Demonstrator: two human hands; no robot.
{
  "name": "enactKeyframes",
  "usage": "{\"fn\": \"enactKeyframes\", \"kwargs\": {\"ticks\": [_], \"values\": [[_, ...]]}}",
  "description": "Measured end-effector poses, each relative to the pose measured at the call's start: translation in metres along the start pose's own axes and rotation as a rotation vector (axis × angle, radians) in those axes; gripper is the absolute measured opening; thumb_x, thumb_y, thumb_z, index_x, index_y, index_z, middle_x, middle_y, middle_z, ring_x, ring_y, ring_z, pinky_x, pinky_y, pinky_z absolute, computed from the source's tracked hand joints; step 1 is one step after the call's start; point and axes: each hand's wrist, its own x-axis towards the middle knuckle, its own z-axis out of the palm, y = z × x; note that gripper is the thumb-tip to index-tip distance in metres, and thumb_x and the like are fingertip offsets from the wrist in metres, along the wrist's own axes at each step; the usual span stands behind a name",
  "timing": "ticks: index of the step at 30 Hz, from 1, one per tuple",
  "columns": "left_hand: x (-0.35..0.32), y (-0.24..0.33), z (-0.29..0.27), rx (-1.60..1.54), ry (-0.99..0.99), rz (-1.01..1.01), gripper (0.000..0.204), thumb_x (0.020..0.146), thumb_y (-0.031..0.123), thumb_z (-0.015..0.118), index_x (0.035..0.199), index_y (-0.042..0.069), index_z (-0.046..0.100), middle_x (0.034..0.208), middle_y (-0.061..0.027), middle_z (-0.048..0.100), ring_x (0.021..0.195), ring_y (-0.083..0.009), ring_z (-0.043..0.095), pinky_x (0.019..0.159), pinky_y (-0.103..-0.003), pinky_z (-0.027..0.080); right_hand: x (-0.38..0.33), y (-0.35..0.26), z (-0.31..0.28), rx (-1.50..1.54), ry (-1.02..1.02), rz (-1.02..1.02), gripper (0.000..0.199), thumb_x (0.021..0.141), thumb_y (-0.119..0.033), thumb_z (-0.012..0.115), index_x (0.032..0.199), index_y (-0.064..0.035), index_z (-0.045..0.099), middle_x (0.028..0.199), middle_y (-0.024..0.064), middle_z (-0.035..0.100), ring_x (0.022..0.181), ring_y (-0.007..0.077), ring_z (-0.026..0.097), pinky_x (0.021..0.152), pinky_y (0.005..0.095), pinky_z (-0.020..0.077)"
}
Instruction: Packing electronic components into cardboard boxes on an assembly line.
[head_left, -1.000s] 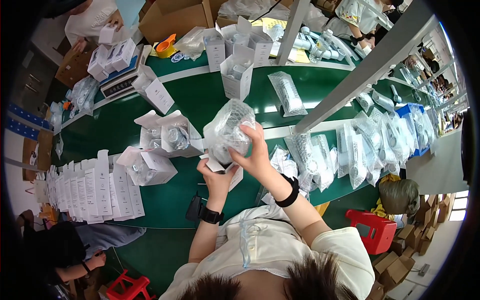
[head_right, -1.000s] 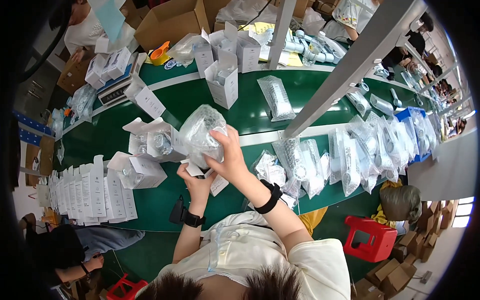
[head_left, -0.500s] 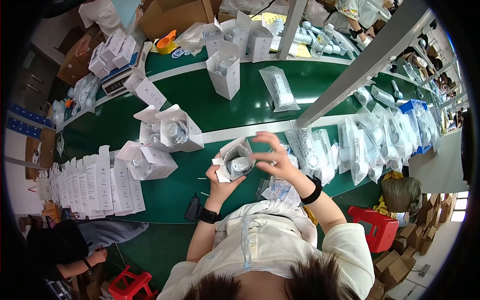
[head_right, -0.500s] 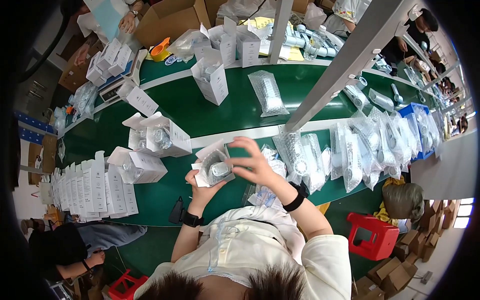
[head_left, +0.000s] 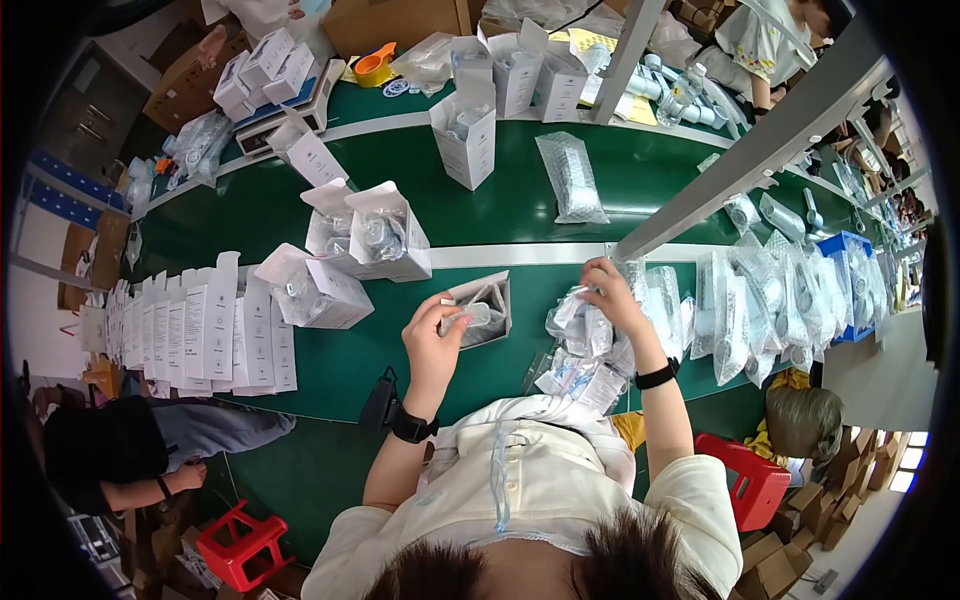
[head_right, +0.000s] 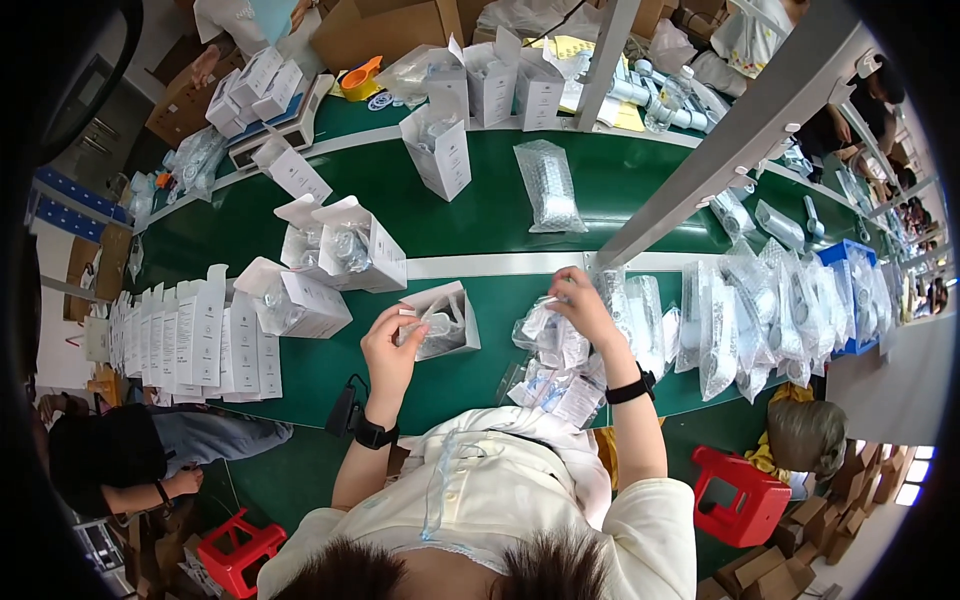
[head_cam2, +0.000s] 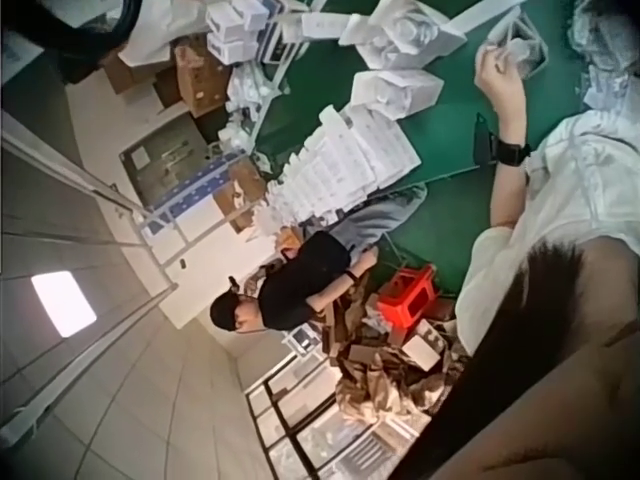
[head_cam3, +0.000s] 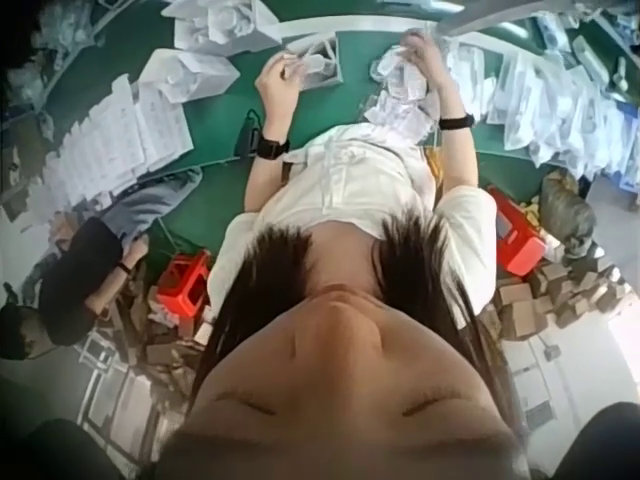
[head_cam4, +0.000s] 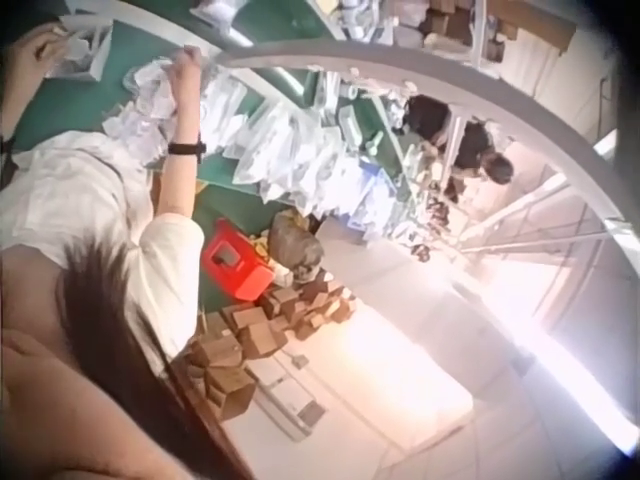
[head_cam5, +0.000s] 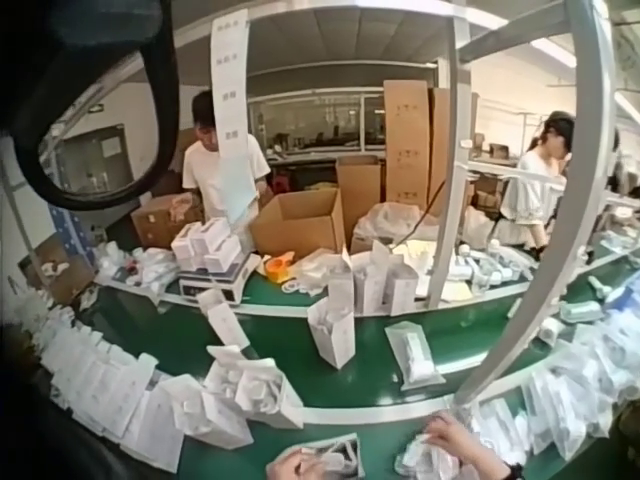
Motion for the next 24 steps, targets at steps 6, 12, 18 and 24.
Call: {"fn": "enactKeyframes", "kwargs": {"ticks": [6,12,18,24], "values": [[0.007,-0.006,0.001,0.001,0.016,-0.047,0.015,0.066,0.000,0.069,0.077,-0.004,0.059,0.081,-0.0092,0.062,0.054,-0.0115,0.047,0.048,-0.024,0.037,0.004,-0.119,-0.038,0.209,0.312,-0.591,0.025,0.060,0.006,0.062,0.080,-0.0042,0.053,0.090,0.0071,0.060,0.082,0.0248,0.057,0.063,0.0306,0.0473],[0.014,-0.011,0.004,-0.098,0.002,-0.135,0.014,0.067,0.001,0.068,0.077,-0.005,0.059,0.080,-0.0096,0.063,0.057,-0.0117,0.052,0.051,-0.023,0.040,0.025,-0.150,0.025,-0.318,-0.032,-0.835,0.024,0.066,-0.020,0.065,0.084,-0.0058,0.058,0.086,0.0033,0.056,0.092,0.0224,0.052,0.079,0.0352,0.0439],[0.012,-0.021,0.004,-0.107,0.067,-0.042,0.013,0.069,0.000,0.066,0.078,-0.005,0.059,0.082,-0.0105,0.063,0.064,-0.0151,0.058,0.055,-0.024,0.043,0.026,-0.145,0.038,-0.336,0.042,-0.808,0.026,0.066,-0.027,0.067,0.085,-0.0100,0.061,0.091,0.0046,0.053,0.102,0.0233,0.046,0.094,0.0450,0.0325],[0.004,-0.004,-0.002,-0.045,-0.039,-0.054,0.014,0.072,-0.003,0.064,0.084,-0.005,0.057,0.090,-0.0083,0.060,0.077,-0.0144,0.058,0.067,-0.024,0.047,0.018,-0.123,0.039,-0.022,0.063,-0.853,0.052,0.063,-0.037,0.071,0.108,-0.0149,0.057,0.113,0.0100,0.048,0.112,0.0257,0.042,0.099,0.0543,0.0229]]}}
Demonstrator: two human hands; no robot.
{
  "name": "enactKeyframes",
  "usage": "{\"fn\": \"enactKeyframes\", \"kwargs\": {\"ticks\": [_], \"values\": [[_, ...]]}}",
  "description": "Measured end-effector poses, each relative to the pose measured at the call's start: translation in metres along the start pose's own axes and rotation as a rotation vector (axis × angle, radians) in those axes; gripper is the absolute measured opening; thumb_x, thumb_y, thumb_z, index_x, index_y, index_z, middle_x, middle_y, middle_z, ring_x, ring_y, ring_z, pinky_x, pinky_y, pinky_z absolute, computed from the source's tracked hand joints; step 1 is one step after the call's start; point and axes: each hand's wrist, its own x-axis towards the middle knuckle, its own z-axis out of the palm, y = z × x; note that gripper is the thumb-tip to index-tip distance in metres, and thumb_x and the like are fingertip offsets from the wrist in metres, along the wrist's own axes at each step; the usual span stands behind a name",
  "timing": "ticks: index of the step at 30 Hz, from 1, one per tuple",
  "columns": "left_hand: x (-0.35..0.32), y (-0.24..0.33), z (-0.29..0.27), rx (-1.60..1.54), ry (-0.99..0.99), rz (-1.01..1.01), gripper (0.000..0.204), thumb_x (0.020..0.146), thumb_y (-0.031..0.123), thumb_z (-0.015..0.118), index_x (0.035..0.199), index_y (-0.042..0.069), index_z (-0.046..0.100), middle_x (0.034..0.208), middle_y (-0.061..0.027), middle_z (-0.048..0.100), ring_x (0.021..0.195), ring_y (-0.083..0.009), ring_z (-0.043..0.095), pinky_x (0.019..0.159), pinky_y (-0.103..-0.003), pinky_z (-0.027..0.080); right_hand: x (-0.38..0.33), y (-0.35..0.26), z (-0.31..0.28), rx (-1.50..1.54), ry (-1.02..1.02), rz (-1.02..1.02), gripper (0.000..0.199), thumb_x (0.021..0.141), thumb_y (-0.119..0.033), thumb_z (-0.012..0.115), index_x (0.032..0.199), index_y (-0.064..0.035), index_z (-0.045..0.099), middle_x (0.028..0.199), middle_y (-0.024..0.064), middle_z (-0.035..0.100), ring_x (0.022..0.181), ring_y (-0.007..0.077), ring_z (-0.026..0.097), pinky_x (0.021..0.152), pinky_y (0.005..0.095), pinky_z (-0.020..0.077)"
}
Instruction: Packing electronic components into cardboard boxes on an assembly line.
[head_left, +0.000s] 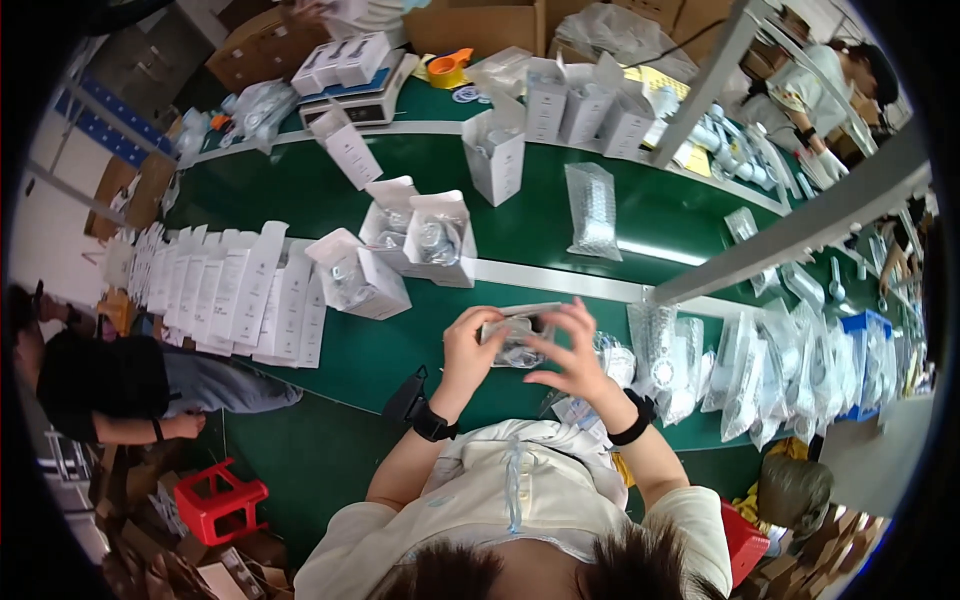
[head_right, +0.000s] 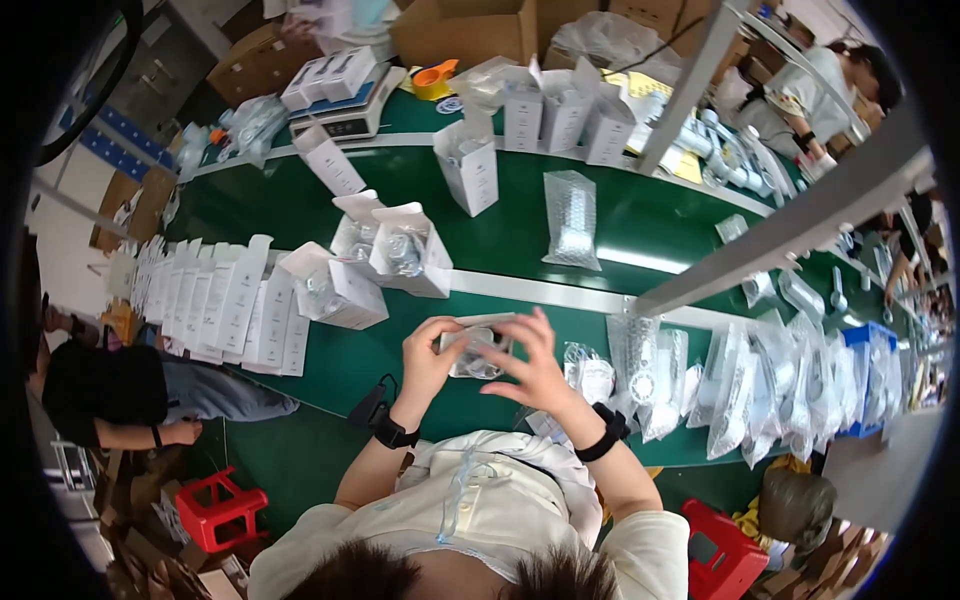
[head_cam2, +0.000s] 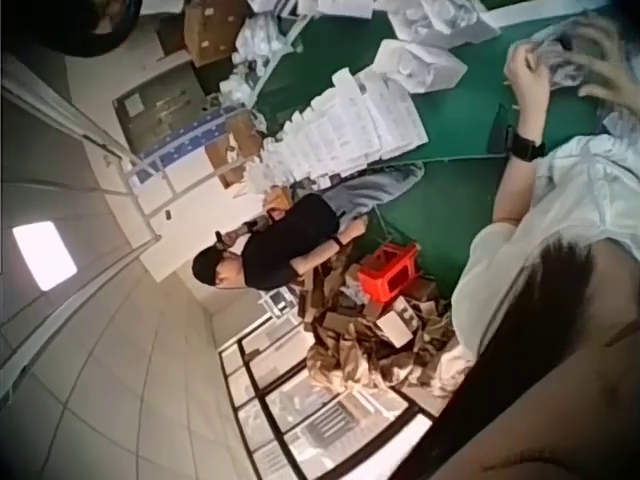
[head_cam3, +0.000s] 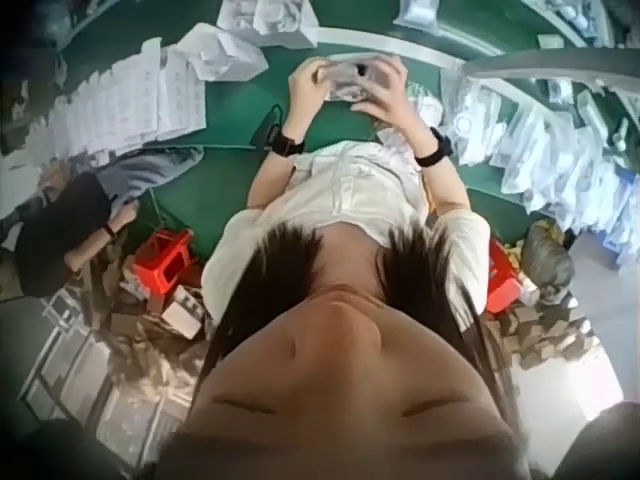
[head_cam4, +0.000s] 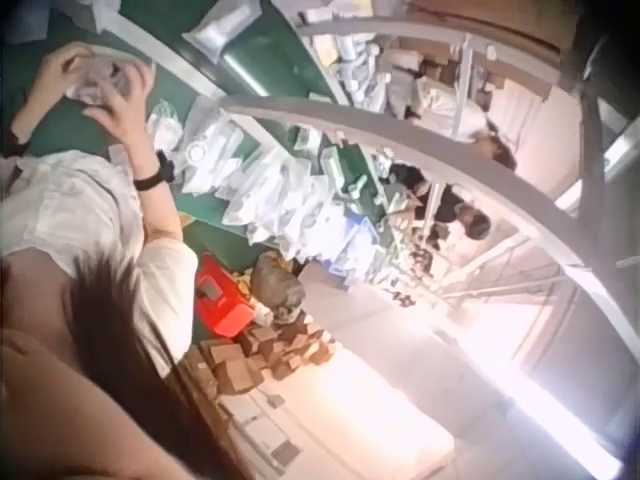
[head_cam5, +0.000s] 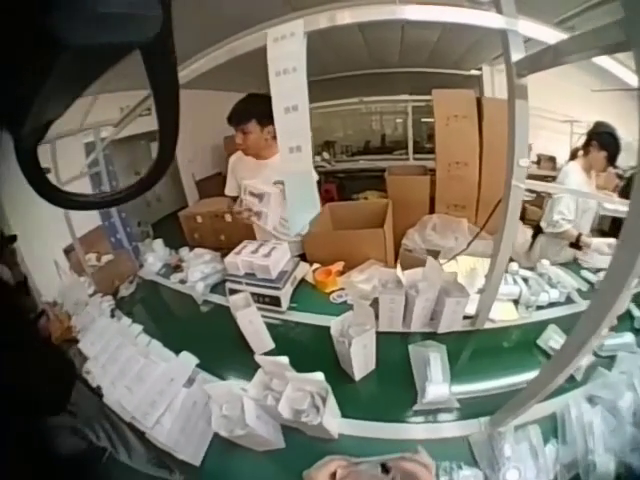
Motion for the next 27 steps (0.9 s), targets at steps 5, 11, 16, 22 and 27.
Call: {"fn": "enactKeyframes", "kwargs": {"ticks": [5,11,16,22,27], "values": [[-0.011,0.006,-0.022,-0.346,0.047,-0.003,0.034,0.070,-0.004,0.065,0.102,-0.001,0.051,0.110,-0.0112,0.052,0.100,-0.0209,0.053,0.082,-0.029,0.046,-0.031,0.015,0.047,0.600,0.305,0.668,0.095,0.055,-0.023,0.081,0.132,-0.0090,0.027,0.123,0.0127,0.043,0.116,0.0245,0.041,0.100,0.0424,0.0296],[0.020,-0.029,-0.230,0.948,0.702,0.072,0.068,0.064,0.018,0.073,0.122,0.004,0.041,0.130,-0.0171,0.035,0.121,-0.0344,0.029,0.097,-0.048,0.026,-0.026,0.066,-0.006,0.708,0.833,0.992,0.086,0.058,-0.001,0.075,0.130,-0.0031,0.027,0.118,0.0103,0.044,0.107,0.0211,0.047,0.093,0.0313,0.0373],[0.042,-0.093,-0.331,1.393,0.199,-0.614,0.098,0.061,0.031,0.075,0.138,0.012,0.018,0.143,-0.0160,0.015,0.131,-0.0376,0.010,0.096,-0.063,0.015,0.019,0.193,-0.037,0.281,1.229,0.888,0.086,0.065,-0.005,0.074,0.132,-0.0017,0.021,0.126,0.0126,0.036,0.112,0.0229,0.039,0.093,0.0335,0.0355],[0.024,-0.098,-0.316,1.083,0.392,-0.439,0.102,0.058,0.021,0.076,0.138,0.008,0.015,0.139,-0.0200,0.020,0.128,-0.0392,0.016,0.098,-0.058,0.019,-0.005,0.258,-0.037,-0.553,0.976,1.108,0.085,0.066,-0.010,0.073,0.131,0.0019,0.021,0.129,0.0171,0.031,0.114,0.0310,0.037,0.093,0.0398,0.0343],[-0.064,-0.056,-0.221,0.806,0.919,-0.099,0.102,0.051,0.013,0.077,0.134,0.000,0.018,0.129,-0.0221,0.021,0.118,-0.0363,0.028,0.099,-0.047,0.025,0.040,0.200,-0.023,-1.017,0.726,0.634,0.079,0.069,-0.021,0.071,0.131,0.0003,0.026,0.121,0.0213,0.039,0.108,0.0375,0.042,0.089,0.0450,0.0360]]}}
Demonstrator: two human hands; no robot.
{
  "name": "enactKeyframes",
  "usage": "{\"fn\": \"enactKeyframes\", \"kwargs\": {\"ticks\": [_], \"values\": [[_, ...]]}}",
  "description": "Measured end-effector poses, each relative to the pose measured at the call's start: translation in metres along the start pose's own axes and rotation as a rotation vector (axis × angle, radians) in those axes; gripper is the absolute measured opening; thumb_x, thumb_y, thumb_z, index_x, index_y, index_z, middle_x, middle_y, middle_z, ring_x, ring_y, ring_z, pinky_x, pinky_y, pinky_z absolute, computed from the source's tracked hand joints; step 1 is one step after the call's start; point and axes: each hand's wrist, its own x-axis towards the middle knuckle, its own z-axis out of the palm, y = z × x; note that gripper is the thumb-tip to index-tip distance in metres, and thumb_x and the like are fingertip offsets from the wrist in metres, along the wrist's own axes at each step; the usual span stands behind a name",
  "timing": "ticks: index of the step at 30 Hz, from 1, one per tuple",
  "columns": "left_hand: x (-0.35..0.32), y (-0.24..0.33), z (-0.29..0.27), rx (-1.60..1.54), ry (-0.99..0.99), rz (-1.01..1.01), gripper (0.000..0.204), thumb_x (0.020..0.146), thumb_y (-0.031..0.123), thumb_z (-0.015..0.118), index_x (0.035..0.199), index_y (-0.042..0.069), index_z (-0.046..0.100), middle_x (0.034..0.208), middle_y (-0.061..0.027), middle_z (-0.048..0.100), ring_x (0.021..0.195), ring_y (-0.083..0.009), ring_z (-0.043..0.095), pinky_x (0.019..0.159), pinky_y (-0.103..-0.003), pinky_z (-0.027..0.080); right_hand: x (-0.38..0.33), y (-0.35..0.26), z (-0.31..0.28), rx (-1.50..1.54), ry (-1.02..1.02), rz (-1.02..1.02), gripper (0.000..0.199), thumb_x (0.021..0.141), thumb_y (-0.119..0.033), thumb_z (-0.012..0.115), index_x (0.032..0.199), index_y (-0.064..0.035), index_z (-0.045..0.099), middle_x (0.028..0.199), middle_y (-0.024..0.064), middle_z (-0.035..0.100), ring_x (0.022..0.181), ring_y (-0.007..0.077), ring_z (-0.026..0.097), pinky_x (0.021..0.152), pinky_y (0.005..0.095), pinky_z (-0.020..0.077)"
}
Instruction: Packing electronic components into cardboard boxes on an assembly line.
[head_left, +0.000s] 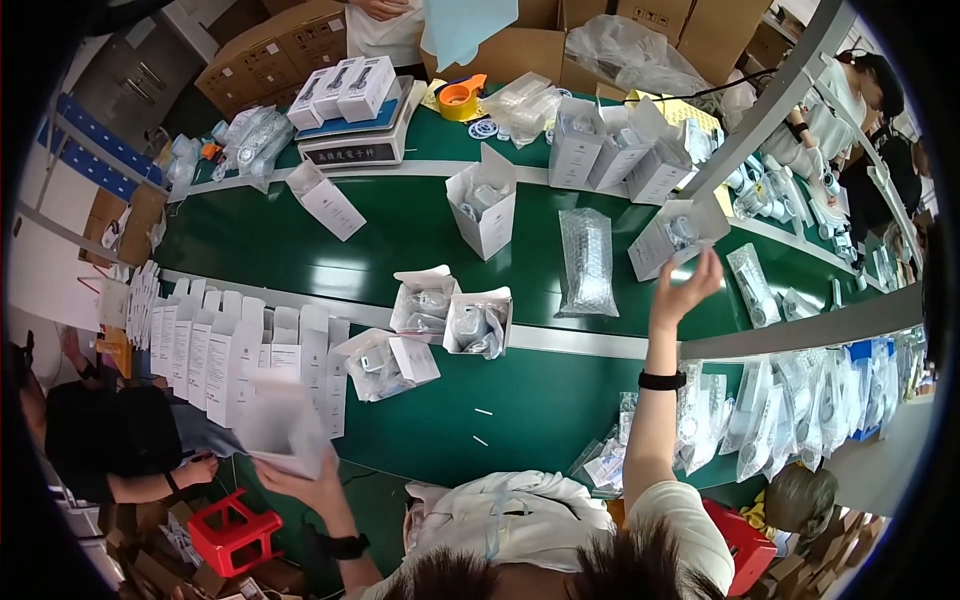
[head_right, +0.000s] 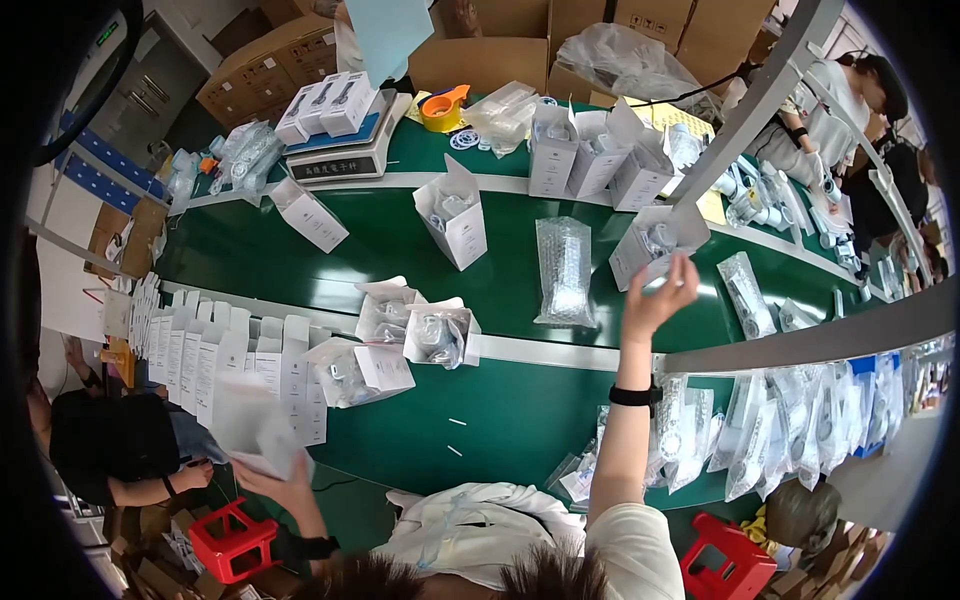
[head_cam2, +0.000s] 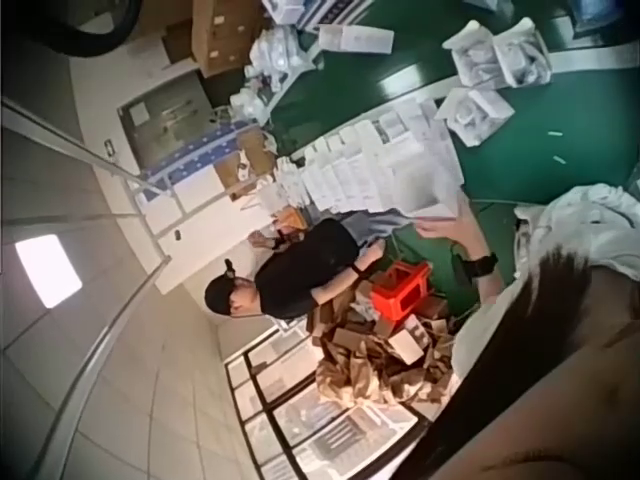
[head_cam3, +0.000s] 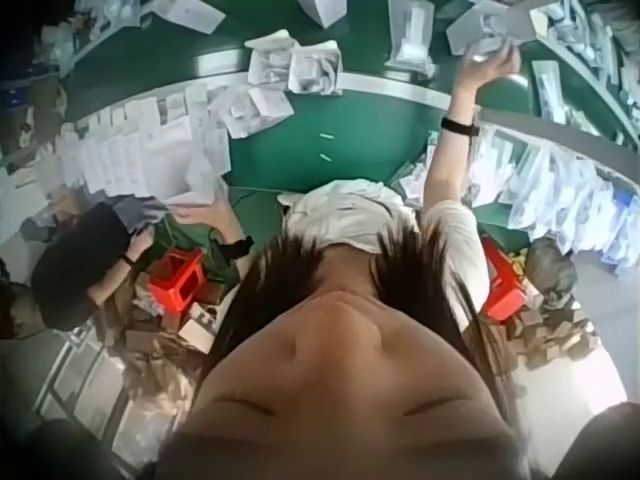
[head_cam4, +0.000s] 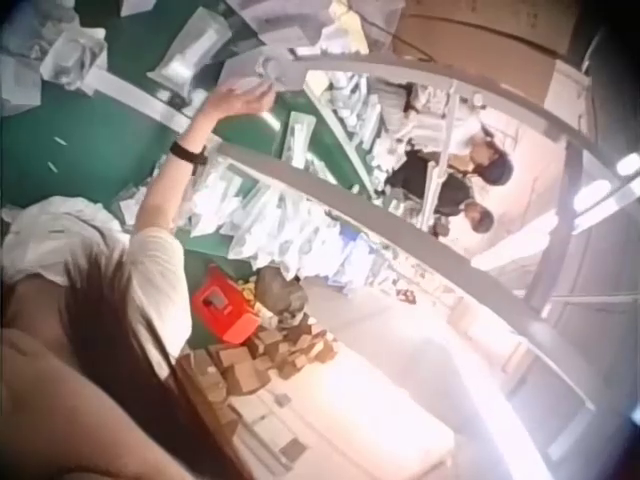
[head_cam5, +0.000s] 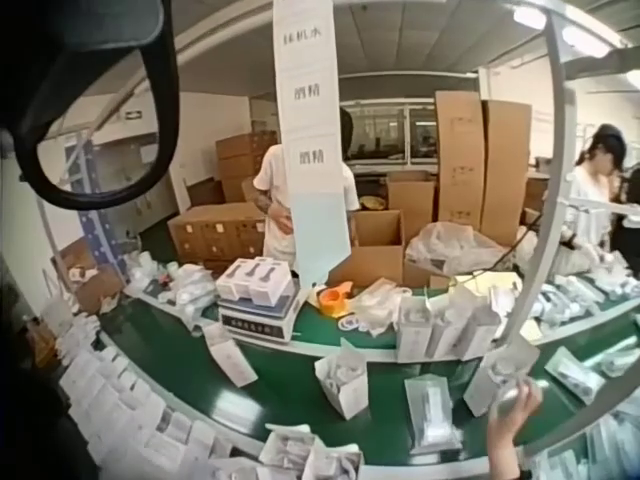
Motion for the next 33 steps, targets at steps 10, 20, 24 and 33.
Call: {"fn": "enactKeyframes", "kwargs": {"ticks": [10,20,24,33], "values": [[-0.124,0.076,0.039,-0.514,-0.933,0.188,0.104,0.054,0.014,0.077,0.132,-0.002,0.012,0.120,-0.0202,0.028,0.110,-0.0321,0.032,0.094,-0.043,0.030,-0.034,-0.051,0.076,0.296,-1.262,0.578,0.090,0.063,-0.023,0.066,0.136,-0.0059,0.015,0.120,0.0272,0.042,0.112,0.0360,0.043,0.085,0.0417,0.0438],[-0.163,0.135,0.122,-0.848,-0.870,0.191,0.100,0.056,0.014,0.081,0.130,0.000,0.014,0.124,-0.0223,0.024,0.116,-0.0398,0.029,0.095,-0.045,0.031,-0.087,-0.077,-0.168,1.457,-0.702,1.376,0.081,0.057,-0.006,0.045,0.135,-0.0118,0.023,0.120,0.0105,0.043,0.107,0.0236,0.046,0.087,0.0309,0.0416],[-0.122,0.133,0.119,-0.862,-0.894,0.539,0.090,0.058,0.014,0.080,0.125,0.002,0.021,0.125,-0.0205,0.027,0.119,-0.0392,0.029,0.096,-0.044,0.031,-0.104,-0.072,-0.171,1.525,-0.782,1.489,0.081,0.057,-0.006,0.046,0.134,-0.0138,0.025,0.120,0.0084,0.041,0.104,0.0227,0.046,0.085,0.0282,0.0403],[-0.089,0.156,0.116,-0.962,-1.231,0.517,0.056,0.060,0.019,0.079,0.100,0.005,0.042,0.127,-0.0190,0.037,0.120,-0.0320,0.037,0.097,-0.040,0.033,-0.089,-0.060,-0.197,1.781,-0.315,1.276,0.067,0.069,-0.008,0.051,0.132,-0.0116,0.028,0.113,0.0074,0.047,0.108,0.0233,0.045,0.091,0.0357,0.0384]]}}
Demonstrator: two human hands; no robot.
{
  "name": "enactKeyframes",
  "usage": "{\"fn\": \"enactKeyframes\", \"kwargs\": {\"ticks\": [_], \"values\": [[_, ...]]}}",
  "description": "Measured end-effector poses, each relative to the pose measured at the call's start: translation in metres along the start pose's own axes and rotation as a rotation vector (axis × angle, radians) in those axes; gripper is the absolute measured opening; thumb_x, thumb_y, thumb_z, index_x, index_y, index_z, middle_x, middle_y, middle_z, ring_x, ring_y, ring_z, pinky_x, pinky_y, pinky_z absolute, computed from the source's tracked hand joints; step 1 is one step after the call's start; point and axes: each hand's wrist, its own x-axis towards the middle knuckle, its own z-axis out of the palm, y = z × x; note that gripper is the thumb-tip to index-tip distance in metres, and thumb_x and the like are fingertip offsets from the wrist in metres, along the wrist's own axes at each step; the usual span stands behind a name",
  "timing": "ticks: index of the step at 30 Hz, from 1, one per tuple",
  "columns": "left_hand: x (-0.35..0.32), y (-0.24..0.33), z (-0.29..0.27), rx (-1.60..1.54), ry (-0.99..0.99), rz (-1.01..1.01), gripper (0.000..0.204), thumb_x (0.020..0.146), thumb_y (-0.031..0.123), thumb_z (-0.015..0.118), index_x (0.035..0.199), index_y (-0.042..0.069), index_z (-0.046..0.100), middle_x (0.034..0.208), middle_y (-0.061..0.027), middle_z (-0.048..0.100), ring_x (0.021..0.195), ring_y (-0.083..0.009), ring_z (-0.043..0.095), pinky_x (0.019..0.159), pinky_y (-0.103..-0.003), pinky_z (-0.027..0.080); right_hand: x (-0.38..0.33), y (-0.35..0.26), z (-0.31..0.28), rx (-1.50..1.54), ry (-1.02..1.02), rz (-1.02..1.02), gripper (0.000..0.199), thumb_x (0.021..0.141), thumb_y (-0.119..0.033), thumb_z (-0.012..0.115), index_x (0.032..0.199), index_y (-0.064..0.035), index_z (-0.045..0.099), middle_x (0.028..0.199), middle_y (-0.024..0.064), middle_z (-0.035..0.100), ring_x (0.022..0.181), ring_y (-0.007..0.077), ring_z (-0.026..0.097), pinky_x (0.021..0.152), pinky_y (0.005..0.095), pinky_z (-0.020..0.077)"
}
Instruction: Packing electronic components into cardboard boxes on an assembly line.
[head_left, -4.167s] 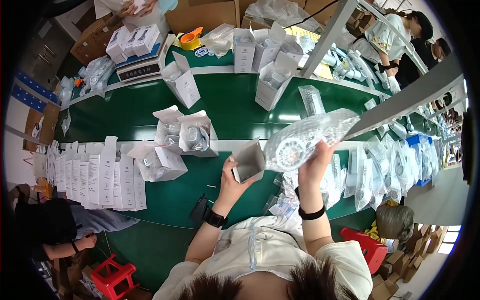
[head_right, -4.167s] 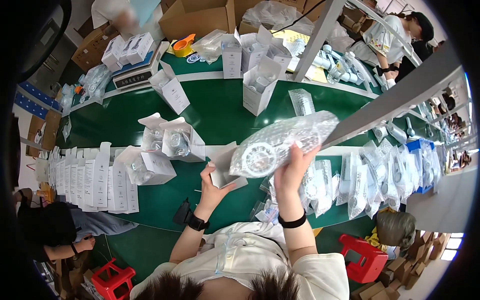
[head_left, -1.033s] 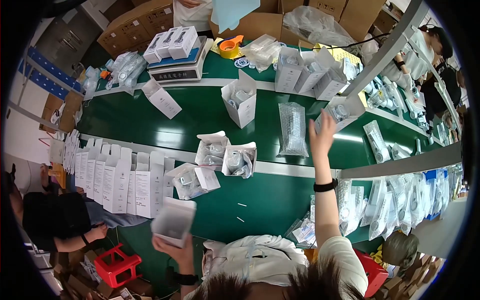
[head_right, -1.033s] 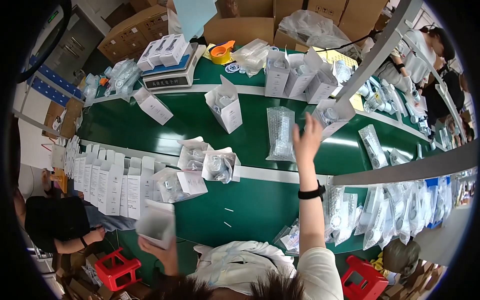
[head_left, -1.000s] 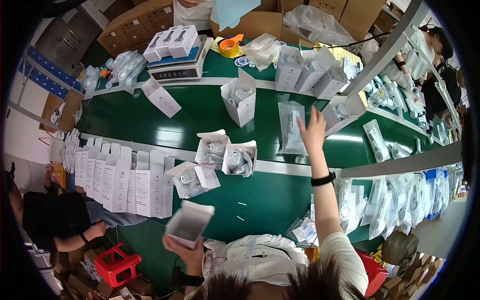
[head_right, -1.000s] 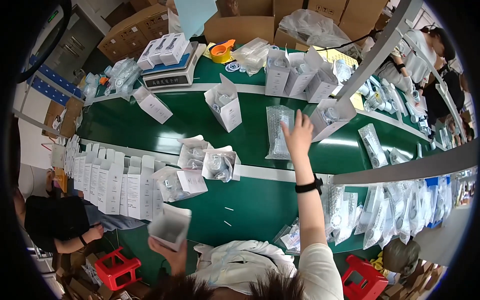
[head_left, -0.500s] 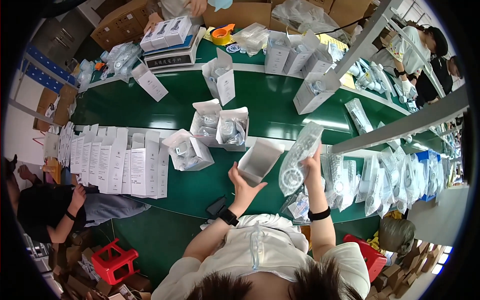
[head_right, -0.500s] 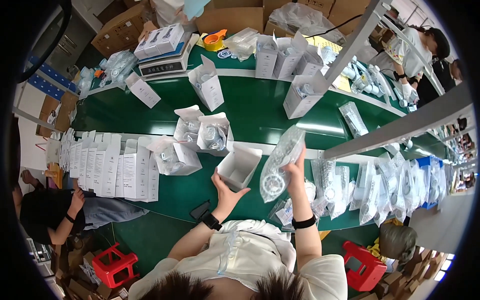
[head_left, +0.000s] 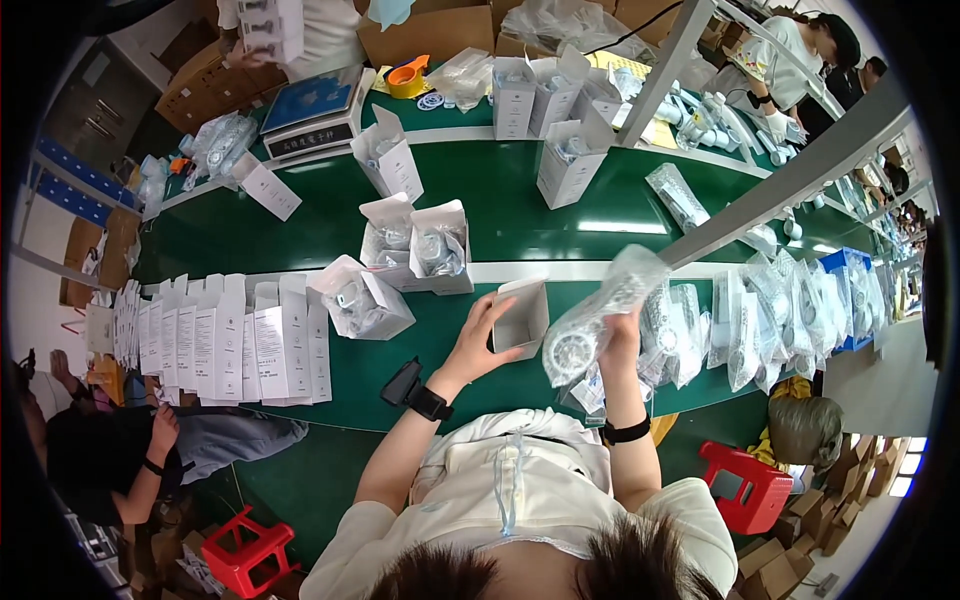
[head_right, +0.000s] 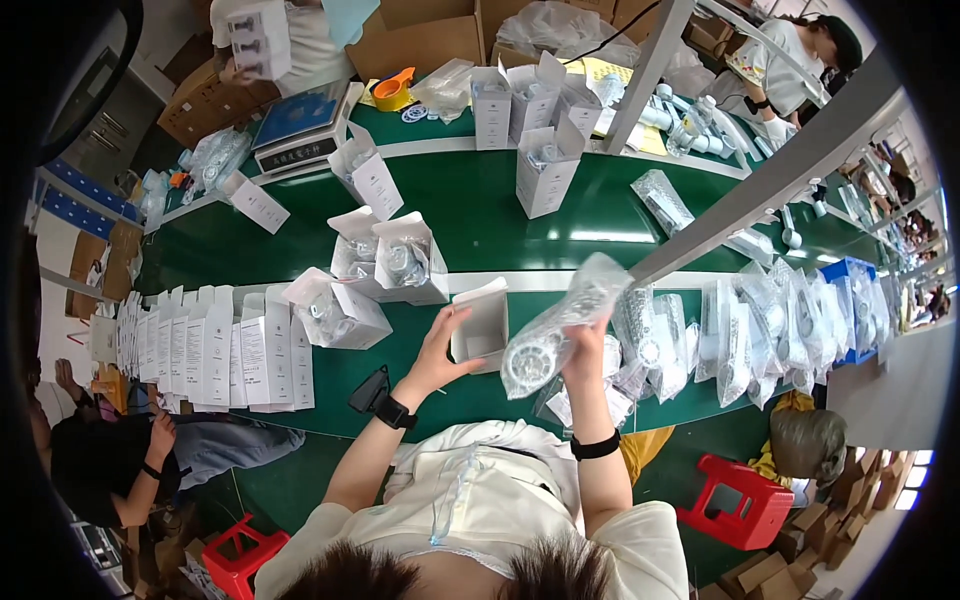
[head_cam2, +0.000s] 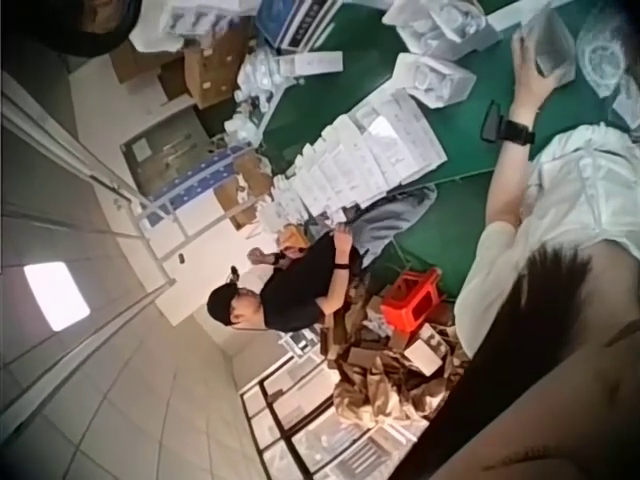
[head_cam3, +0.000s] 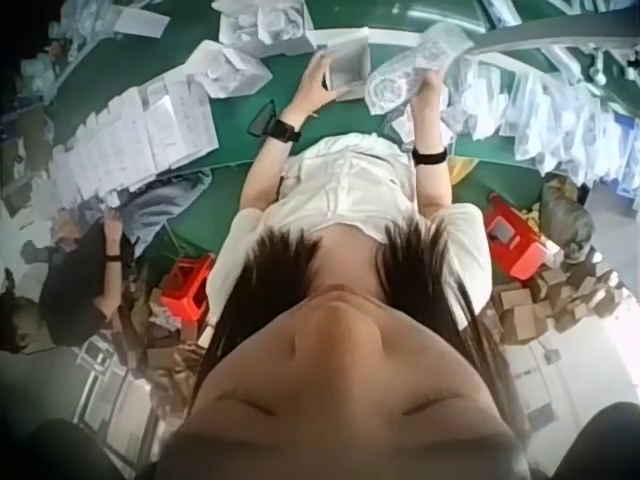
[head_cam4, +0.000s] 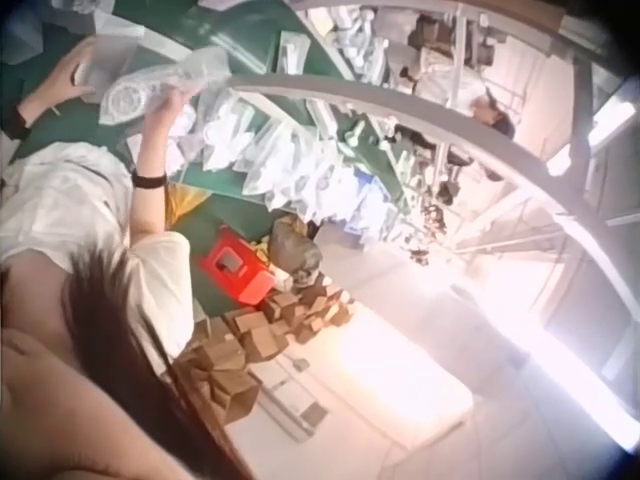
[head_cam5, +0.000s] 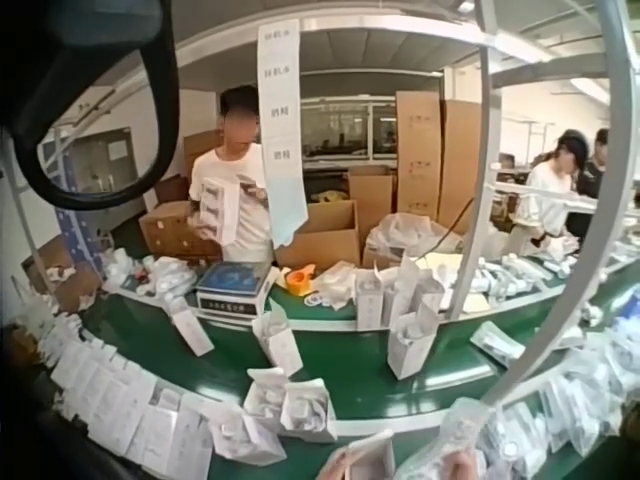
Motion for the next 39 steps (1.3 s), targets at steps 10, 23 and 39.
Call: {"fn": "enactKeyframes", "kwargs": {"ticks": [10,23,39], "values": [[-0.004,0.012,0.029,-0.155,0.185,-0.280,0.063,0.058,0.016,0.080,0.103,0.004,0.038,0.121,-0.0180,0.042,0.113,-0.0332,0.044,0.091,-0.038,0.039,0.003,0.031,0.081,-0.212,0.276,-0.282,0.081,0.068,-0.001,0.059,0.134,-0.0134,0.014,0.121,0.0088,0.037,0.112,0.0245,0.039,0.093,0.0378,0.0360],[-0.004,-0.015,0.026,-0.090,0.408,0.061,0.064,0.060,0.005,0.077,0.105,0.005,0.032,0.123,-0.0216,0.040,0.110,-0.0368,0.045,0.089,-0.042,0.040,-0.001,0.002,0.069,-1.799,-0.710,-0.378,0.042,0.069,-0.015,0.069,0.110,-0.0203,0.060,0.134,0.0166,0.028,0.125,0.0449,0.017,0.100,0.0514,0.0237],[0.011,0.030,-0.019,0.196,0.204,-0.055,0.049,0.064,0.002,0.070,0.109,0.006,0.050,0.122,-0.0145,0.043,0.107,-0.0303,0.049,0.087,-0.036,0.042,0.052,0.000,-0.111,-2.067,-0.089,0.192,0.034,0.069,-0.010,0.066,0.101,-0.0049,0.056,0.099,0.0156,0.058,0.096,0.0338,0.052,0.082,0.0386,0.0431]]}}
